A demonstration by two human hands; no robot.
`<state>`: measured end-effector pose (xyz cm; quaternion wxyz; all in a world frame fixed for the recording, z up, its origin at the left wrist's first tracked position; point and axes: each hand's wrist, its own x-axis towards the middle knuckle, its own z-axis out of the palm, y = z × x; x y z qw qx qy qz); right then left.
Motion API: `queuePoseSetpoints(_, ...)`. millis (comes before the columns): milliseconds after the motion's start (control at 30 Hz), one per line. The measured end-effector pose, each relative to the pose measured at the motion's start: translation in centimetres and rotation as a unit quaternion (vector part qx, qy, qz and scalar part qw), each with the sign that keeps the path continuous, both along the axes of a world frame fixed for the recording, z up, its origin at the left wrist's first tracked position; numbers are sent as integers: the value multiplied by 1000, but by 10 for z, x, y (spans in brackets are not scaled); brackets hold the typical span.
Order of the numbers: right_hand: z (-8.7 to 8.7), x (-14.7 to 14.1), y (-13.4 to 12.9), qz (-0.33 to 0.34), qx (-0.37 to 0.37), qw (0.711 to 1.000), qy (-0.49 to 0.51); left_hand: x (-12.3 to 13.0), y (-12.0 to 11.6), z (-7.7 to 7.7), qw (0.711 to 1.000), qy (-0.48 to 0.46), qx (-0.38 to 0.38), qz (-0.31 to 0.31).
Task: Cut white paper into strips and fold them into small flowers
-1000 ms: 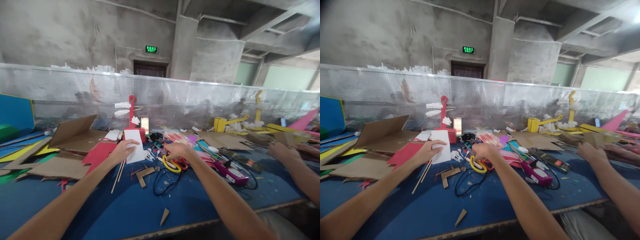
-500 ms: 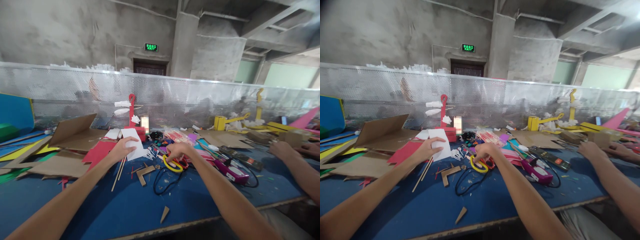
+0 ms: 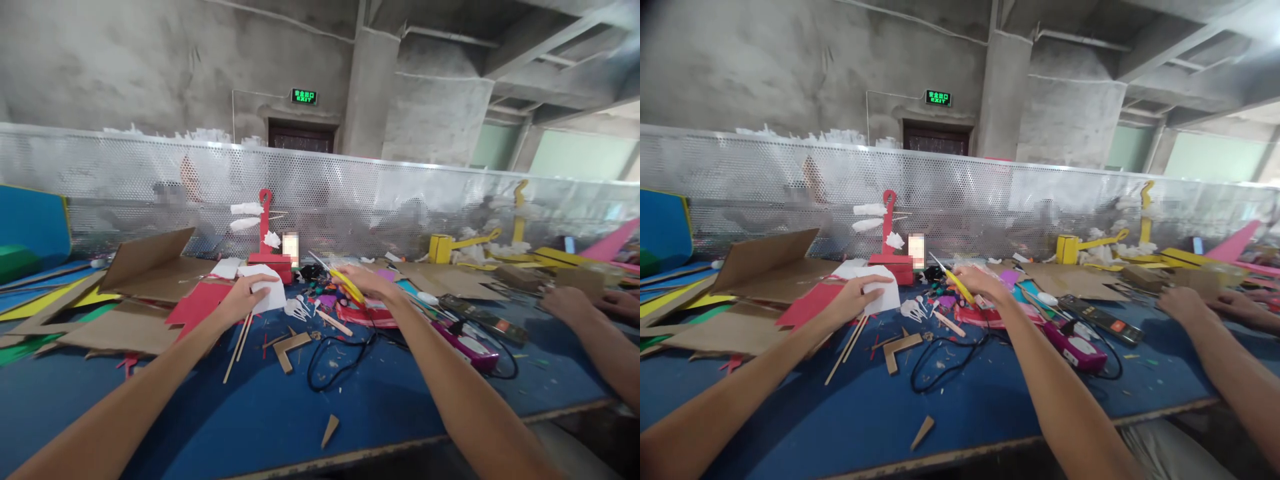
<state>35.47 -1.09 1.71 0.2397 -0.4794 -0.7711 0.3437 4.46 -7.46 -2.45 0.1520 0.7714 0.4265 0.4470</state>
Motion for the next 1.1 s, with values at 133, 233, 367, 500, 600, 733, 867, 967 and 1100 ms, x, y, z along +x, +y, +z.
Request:
queuePoseSetpoints(133,-1,-16,-12,42,-15,995,95,-3,2,0,999,-35,7,31)
queuePoseSetpoints(233,-5,-33,-19,82,29,991,102,-5,2,2,997,-67,18,37)
queuePoseSetpoints(367,-11,-51,-27,127,84,983,98,-7,1,5,989,-120,37,74)
queuePoseSetpoints(500,-12,-56,-34,157,137,977,41,-9,-1,9,980,-130,58,136)
queuePoseSetpoints(600,-12,-54,-38,165,166,972,-3,-11,-2,11,972,-148,80,164)
queuePoseSetpoints(733,-10,-53,-43,185,180,965,-42,-13,0,11,963,-186,86,176)
queuePoseSetpoints(867,-6,-56,-49,213,176,957,-84,-12,1,10,963,-197,92,159)
queuePoseSetpoints(967,-3,-60,-53,217,182,954,-98,-9,-3,10,967,-176,90,162)
queuePoseSetpoints(1100,-3,-65,-54,212,183,955,-94,-4,-8,12,970,-146,85,176)
